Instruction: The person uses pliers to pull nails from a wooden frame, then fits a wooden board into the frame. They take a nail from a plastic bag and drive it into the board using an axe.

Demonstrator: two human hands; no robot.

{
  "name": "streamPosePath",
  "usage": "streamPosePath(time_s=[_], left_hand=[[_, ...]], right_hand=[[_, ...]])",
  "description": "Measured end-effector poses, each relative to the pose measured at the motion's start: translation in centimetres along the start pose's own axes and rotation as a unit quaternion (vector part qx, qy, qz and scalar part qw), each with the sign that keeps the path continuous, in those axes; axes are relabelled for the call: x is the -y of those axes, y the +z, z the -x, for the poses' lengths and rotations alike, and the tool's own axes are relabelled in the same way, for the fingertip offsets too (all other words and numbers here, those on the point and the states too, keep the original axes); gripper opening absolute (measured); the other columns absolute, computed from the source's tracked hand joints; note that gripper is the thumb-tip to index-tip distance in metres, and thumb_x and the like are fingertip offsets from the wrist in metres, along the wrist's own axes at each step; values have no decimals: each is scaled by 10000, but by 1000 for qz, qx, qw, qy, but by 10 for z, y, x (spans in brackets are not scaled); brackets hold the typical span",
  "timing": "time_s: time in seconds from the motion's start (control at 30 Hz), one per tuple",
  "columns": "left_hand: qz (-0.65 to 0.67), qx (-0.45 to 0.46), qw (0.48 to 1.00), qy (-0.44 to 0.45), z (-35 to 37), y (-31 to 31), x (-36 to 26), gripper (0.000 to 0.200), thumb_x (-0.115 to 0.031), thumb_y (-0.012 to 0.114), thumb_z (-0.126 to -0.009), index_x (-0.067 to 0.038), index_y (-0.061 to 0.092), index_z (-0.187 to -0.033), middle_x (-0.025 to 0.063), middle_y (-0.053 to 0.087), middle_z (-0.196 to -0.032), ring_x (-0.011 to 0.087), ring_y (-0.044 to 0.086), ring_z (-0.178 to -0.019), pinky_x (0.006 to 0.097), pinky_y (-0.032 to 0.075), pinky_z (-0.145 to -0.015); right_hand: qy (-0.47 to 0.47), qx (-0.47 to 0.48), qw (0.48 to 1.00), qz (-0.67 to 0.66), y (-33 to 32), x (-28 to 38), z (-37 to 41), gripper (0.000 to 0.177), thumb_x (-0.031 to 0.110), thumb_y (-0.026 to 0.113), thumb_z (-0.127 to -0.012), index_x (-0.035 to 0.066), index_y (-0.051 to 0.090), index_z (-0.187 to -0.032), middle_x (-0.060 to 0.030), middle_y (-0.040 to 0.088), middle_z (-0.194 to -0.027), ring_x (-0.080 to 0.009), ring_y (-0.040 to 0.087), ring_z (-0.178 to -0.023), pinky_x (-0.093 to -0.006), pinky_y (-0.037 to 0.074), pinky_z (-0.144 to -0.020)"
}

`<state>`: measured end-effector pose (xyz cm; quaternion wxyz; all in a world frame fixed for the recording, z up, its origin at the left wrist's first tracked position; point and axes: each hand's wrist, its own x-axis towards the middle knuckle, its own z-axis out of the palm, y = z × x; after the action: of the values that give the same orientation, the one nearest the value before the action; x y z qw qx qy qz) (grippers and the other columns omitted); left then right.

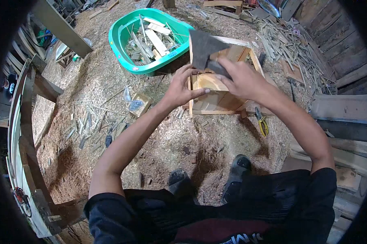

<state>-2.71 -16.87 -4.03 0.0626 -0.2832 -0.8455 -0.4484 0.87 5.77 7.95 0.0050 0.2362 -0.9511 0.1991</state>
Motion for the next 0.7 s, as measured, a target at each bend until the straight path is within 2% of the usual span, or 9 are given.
streamPosePath(time_s=[0.07,0.17,0.27,0.37,0.47,0.53,0.7], left_hand=[[-14,12,1000,-5,-1,1,2,707,-475,869,-694,-54,630,-1209,186,494,-1417,360,445,-1345,481,348,-1137],[-13,13,1000,1,-1,1,3,692,-466,868,-704,-74,626,-1221,173,487,-1431,352,437,-1356,481,340,-1141],[-11,3,1000,10,1,1,3,670,-447,868,-710,-74,632,-1214,159,519,-1410,338,456,-1346,477,350,-1131],[-17,-13,999,26,1,4,2,646,-414,868,-721,-67,640,-1216,144,559,-1378,321,481,-1331,466,358,-1123],[-35,-47,998,26,7,4,-8,623,-373,862,-737,-43,660,-1224,134,596,-1338,309,516,-1297,448,384,-1104],[-53,-68,996,-2,15,5,-14,621,-370,858,-741,-35,666,-1227,138,594,-1340,312,521,-1290,445,396,-1095],[-111,-67,991,25,19,9,-19,592,-361,819,-794,-10,659,-1243,159,586,-1337,334,529,-1261,461,403,-1073]], right_hand=[[14,41,999,27,7,-5,2,366,188,655,-933,21,513,-1226,-290,678,-875,-466,675,-849,-511,529,-728],[41,21,999,-26,4,-5,1,346,212,635,-939,9,516,-1194,-296,671,-866,-477,670,-854,-541,516,-748],[9,-63,995,-74,15,-15,4,368,230,640,-935,-1,516,-1192,-313,663,-973,-467,663,-956,-542,501,-810],[23,-105,986,-125,38,-30,11,403,256,652,-918,-16,520,-1184,-308,647,-1059,-447,648,-1033,-530,485,-869],[53,-74,985,-145,40,-40,9,466,303,677,-931,-35,523,-1213,-250,667,-1003,-386,672,-940,-468,502,-822],[62,-79,985,-138,45,-46,7,455,307,680,-932,-29,528,-1198,-236,668,-998,-367,669,-925,-454,503,-818],[80,-59,983,-157,44,-50,5,446,318,680,-934,-22,534,-1182,-220,666,-1016,-317,667,-938,-440,504,-816]])
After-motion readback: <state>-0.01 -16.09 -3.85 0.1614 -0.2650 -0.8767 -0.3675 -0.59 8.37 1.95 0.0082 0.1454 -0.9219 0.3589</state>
